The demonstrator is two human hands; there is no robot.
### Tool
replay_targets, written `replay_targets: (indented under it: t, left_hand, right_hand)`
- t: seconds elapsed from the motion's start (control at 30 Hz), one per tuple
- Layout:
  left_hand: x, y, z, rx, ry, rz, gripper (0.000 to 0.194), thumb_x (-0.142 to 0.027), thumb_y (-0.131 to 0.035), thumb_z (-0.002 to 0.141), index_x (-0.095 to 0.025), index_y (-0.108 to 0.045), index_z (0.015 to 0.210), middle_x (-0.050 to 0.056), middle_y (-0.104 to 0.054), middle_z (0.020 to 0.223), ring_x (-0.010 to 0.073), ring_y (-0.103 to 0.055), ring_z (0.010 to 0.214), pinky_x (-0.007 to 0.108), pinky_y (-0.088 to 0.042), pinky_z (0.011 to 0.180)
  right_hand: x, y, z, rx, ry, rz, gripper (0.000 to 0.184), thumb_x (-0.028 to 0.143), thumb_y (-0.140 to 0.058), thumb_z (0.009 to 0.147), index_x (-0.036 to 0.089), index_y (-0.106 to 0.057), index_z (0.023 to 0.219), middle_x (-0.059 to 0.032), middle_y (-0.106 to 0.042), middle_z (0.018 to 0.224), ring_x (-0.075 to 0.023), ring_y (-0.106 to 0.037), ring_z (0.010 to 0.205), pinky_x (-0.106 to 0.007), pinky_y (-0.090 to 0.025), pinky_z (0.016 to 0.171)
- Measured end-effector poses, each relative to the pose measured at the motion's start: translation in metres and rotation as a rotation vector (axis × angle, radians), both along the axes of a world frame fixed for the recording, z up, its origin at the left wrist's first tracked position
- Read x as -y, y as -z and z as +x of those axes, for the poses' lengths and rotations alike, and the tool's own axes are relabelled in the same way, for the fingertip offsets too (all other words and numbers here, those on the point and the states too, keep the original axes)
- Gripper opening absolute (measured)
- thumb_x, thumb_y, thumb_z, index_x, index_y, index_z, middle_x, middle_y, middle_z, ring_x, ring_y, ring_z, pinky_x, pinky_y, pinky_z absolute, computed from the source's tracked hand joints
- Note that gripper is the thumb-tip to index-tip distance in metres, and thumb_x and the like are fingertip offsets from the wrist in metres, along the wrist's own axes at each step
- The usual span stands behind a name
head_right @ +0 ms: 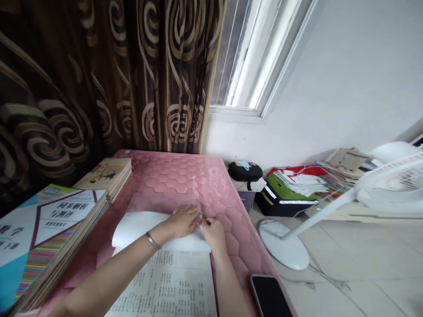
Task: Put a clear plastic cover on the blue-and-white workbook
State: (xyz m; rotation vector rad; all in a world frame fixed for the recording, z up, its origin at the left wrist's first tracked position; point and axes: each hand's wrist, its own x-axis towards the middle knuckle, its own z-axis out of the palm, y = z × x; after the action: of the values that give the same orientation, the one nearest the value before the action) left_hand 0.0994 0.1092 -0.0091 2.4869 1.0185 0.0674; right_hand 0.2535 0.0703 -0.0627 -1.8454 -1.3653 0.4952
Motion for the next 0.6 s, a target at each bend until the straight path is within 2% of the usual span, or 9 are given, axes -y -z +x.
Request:
replay_targets:
  t: [0.3,0.4,0.5,0.6]
  left_hand:
    - [0.011,-0.015,-0.006,0.013,0.042,-0.036,0.057,-0.039,-0.034,0.094,-0.019,-0.033,0.147,0.008,-0.025,0.157,0.0372,-0.017,0.144,0.067,-0.014,0.111]
    - [0.016,-0.016,-0.016,0.048,0.002,-0.003,0.051,-0.04,-0.033,0.096,-0.019,-0.043,0.141,0.011,-0.031,0.155,0.0347,-0.025,0.143,0.067,-0.017,0.11]
    - [0.02,-0.013,-0.039,0.074,-0.201,0.171,0.033,-0.031,-0.038,0.095,-0.021,-0.063,0.115,0.011,-0.044,0.148,0.0312,-0.038,0.137,0.068,-0.011,0.11]
    - [0.022,-0.006,-0.076,0.136,-0.562,0.403,0.02,-0.018,-0.044,0.09,-0.02,-0.063,0.095,0.011,-0.056,0.136,0.0287,-0.046,0.13,0.065,-0.016,0.11]
  right_hand:
    - [-0.001,0.002,0.0,-0.014,0.04,0.009,0.035,0.044,-0.044,0.077,0.019,-0.066,0.063,-0.0099,-0.071,0.067,-0.0229,-0.064,0.065,-0.028,-0.041,0.057]
    - [0.0,0.002,0.001,-0.008,0.051,0.009,0.039,0.049,-0.041,0.078,0.021,-0.061,0.06,-0.0091,-0.069,0.063,-0.0236,-0.064,0.064,-0.029,-0.041,0.057]
    - [0.001,0.0,0.001,-0.002,0.091,0.022,0.04,0.053,-0.04,0.077,0.022,-0.058,0.059,-0.0087,-0.068,0.062,-0.0238,-0.063,0.063,-0.03,-0.041,0.056]
    - [0.002,-0.004,0.002,-0.039,0.133,0.045,0.04,0.055,-0.04,0.076,0.022,-0.059,0.061,-0.0085,-0.068,0.062,-0.0236,-0.064,0.064,-0.029,-0.042,0.057]
